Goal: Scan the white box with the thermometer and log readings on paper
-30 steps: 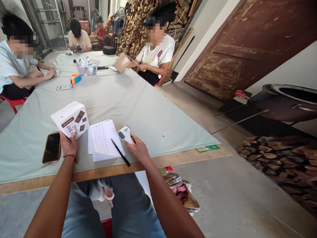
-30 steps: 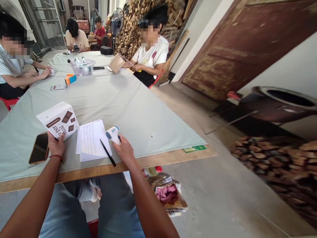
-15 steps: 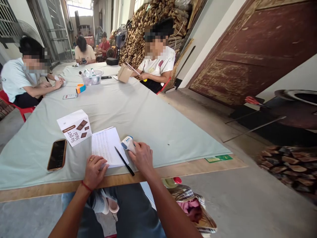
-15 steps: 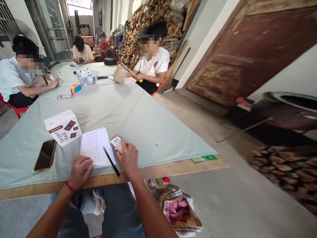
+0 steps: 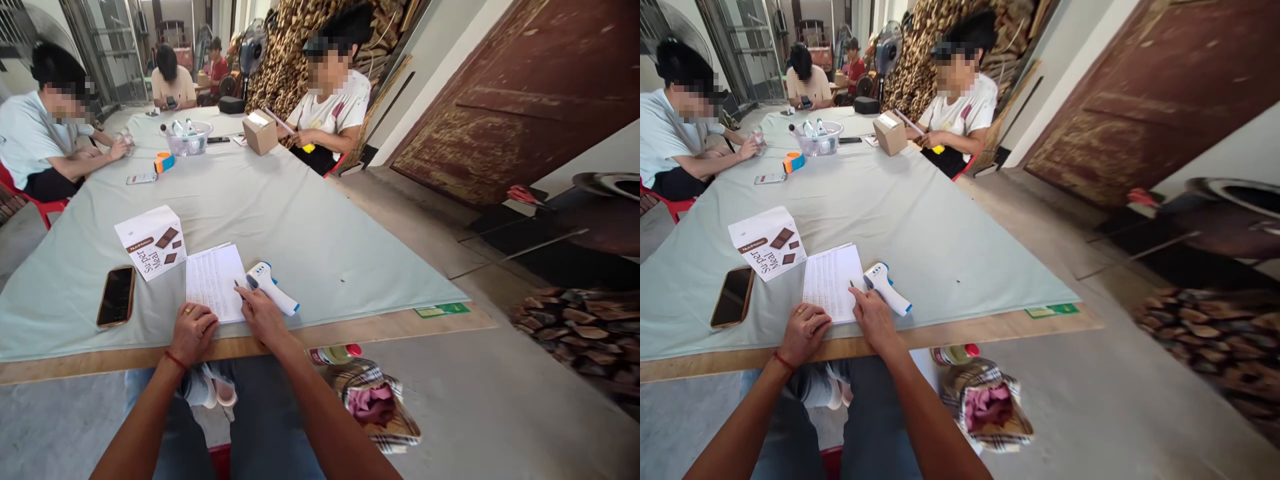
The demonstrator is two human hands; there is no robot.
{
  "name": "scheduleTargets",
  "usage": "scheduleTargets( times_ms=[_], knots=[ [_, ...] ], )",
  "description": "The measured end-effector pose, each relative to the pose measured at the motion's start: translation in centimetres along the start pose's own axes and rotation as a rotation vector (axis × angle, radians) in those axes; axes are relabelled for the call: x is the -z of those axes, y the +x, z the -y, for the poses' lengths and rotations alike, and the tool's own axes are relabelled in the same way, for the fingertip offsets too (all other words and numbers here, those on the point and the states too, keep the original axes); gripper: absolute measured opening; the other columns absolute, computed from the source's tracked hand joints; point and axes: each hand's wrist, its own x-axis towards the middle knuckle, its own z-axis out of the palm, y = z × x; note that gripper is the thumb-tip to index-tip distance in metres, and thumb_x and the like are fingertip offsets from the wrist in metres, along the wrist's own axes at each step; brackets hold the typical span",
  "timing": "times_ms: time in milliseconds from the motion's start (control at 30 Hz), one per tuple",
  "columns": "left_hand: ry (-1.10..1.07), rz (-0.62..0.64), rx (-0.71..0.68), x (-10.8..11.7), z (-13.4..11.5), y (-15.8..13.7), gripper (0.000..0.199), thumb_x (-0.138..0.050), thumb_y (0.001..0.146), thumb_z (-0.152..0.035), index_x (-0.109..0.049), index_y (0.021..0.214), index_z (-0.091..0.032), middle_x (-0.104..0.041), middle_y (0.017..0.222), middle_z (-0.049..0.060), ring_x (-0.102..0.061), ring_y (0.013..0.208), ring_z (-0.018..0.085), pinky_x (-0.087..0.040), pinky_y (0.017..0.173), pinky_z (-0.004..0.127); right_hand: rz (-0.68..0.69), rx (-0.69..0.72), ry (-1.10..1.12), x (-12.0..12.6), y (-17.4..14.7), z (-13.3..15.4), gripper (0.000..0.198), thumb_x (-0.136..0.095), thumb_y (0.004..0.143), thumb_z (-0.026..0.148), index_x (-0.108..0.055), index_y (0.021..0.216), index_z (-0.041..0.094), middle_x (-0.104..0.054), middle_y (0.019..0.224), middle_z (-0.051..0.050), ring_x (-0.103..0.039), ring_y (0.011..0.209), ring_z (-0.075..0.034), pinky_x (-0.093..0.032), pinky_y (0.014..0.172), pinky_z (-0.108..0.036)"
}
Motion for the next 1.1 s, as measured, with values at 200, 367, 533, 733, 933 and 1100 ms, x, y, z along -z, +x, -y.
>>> scheduleTargets(
  times_ms=[200,367,533,733,933,1100],
  knots=[
    [0.033,0.016,-0.028,-0.4,0.0,-0.1,0.018,-0.056,0.094,-0.025,-0.071,0.085,-0.021,-0.066,0.088,0.004,-0.055,0.084,0.017,-0.042,0.085,0.035,-0.131,-0.011,0.56,1.2,-1.6,-0.7,0.039,-0.045,0.086,0.022,-0.065,0.119,0.022,-0.062,0.094,-0.005,-0.059,0.085,-0.018,-0.052,0.079,-0.034],
    [0.052,0.046,-0.045,-0.5,-0.3,0.1,0.02,-0.052,0.096,-0.025,-0.071,0.09,-0.023,-0.064,0.086,0.004,-0.052,0.083,0.018,-0.04,0.085,0.035,-0.154,-0.09,0.796,0.5,-2.9,-0.1,0.039,-0.061,0.082,0.031,-0.058,0.12,0.025,-0.059,0.091,-0.004,-0.058,0.08,-0.016,-0.052,0.074,-0.031],
    [0.059,0.061,-0.07,-0.3,-0.5,0.2,0.022,-0.05,0.096,-0.022,-0.071,0.091,-0.024,-0.062,0.083,0.003,-0.05,0.08,0.017,-0.039,0.083,0.035,-0.182,-0.059,0.737,0.3,-3.5,1.5,0.029,-0.052,0.092,0.043,-0.065,0.11,0.025,-0.061,0.09,-0.003,-0.059,0.08,-0.016,-0.053,0.078,-0.032],
    [0.079,0.104,-0.096,-0.2,-0.7,0.2,0.025,-0.046,0.097,-0.02,-0.071,0.097,-0.025,-0.061,0.084,0.004,-0.049,0.081,0.019,-0.037,0.083,0.036,-0.09,-0.072,0.802,-0.9,-2.9,2.3,0.027,-0.055,0.091,0.043,-0.07,0.099,0.023,-0.07,0.094,-0.005,-0.066,0.079,-0.017,-0.056,0.081,-0.036],
    [0.09,0.111,-0.084,-0.4,-0.7,0.2,0.026,-0.046,0.097,-0.02,-0.071,0.095,-0.026,-0.061,0.084,0.004,-0.05,0.082,0.018,-0.037,0.084,0.036,-0.165,-0.224,0.707,-1.7,-2.5,2.7,0.017,-0.064,0.078,0.039,-0.065,0.081,0.022,-0.068,0.074,0.0,-0.063,0.066,-0.016,-0.054,0.067,-0.03],
    [0.078,0.116,-0.076,-0.4,-0.8,0.1,0.026,-0.047,0.096,-0.019,-0.071,0.096,-0.026,-0.061,0.085,0.004,-0.05,0.083,0.019,-0.037,0.085,0.037,-0.17,-0.262,0.609,-1.0,-2.4,2.5,0.013,-0.057,0.074,0.033,-0.061,0.076,0.021,-0.064,0.066,0.001,-0.058,0.061,-0.015,-0.05,0.061,-0.028]
  ],
)
